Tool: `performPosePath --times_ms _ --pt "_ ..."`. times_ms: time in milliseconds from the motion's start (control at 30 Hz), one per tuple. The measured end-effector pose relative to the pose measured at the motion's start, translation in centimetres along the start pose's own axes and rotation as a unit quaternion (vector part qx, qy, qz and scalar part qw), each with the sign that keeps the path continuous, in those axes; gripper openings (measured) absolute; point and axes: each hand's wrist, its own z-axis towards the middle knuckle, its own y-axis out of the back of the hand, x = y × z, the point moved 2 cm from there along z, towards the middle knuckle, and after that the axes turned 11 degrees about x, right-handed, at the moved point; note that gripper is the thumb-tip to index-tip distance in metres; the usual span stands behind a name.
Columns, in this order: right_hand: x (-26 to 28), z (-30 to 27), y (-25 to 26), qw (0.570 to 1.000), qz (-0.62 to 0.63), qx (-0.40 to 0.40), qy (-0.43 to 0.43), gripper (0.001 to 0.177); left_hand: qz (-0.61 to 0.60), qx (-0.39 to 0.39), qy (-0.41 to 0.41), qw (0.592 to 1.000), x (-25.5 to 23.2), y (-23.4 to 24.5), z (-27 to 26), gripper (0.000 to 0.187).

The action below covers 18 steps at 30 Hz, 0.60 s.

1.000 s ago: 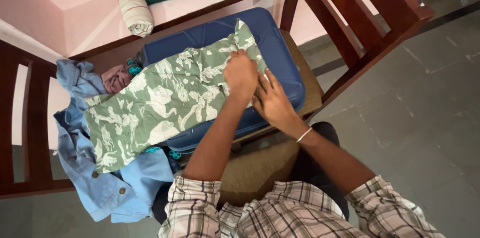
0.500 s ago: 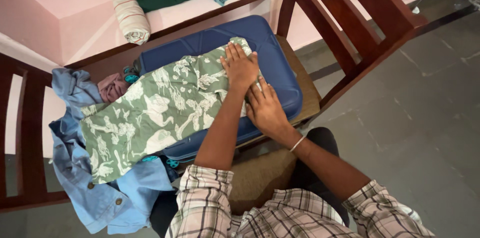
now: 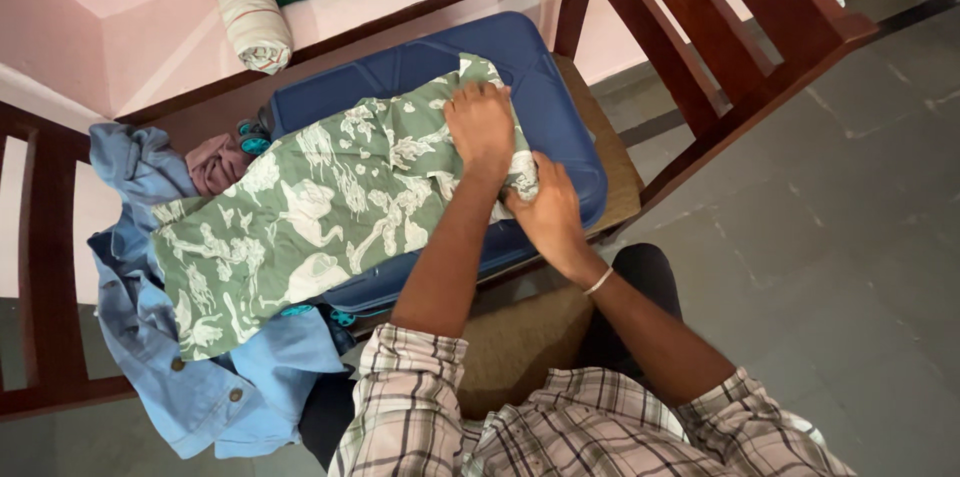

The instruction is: The person folds a green patterned cloth on a blue suitcase and places it on a shelf. Then the person lays out a light blue denim jacket, buttons it, and folds it on the suitcase.

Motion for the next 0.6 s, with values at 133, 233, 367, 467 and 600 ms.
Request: performPosePath --times_ms 133,233,367,467,600 --pt "1.8 -0.7 -0.1 0.997 -0.039 -0.007 0.069 0.063 -0.092 0.045 0.099 0.990 -0.4 1.6 -0.3 0.048" --pt "3.0 -0.6 -0.3 0.991 -0.097 0.014 0.096 0.060 -0.155 0.051 0.107 0.981 0.3 1.0 -0.1 0.056" --pt "3.9 -0.5 0.1 0.981 -0.133 0.018 0.142 0.063 -0.256 0.004 0.124 0.959 2.9 -2.1 0.8 0.063" --pt "4.1 -0.5 0.5 0.985 -0.078 0.024 0.155 0.065 -0.395 -0.013 0.123 0.910 5.0 -5.1 1.4 0.068" --pt "3.7 0.1 0.7 0.982 -0.048 0.036 0.179 0.055 -0.708 0.010 0.099 0.699 6.3 -8.2 1.2 0.077"
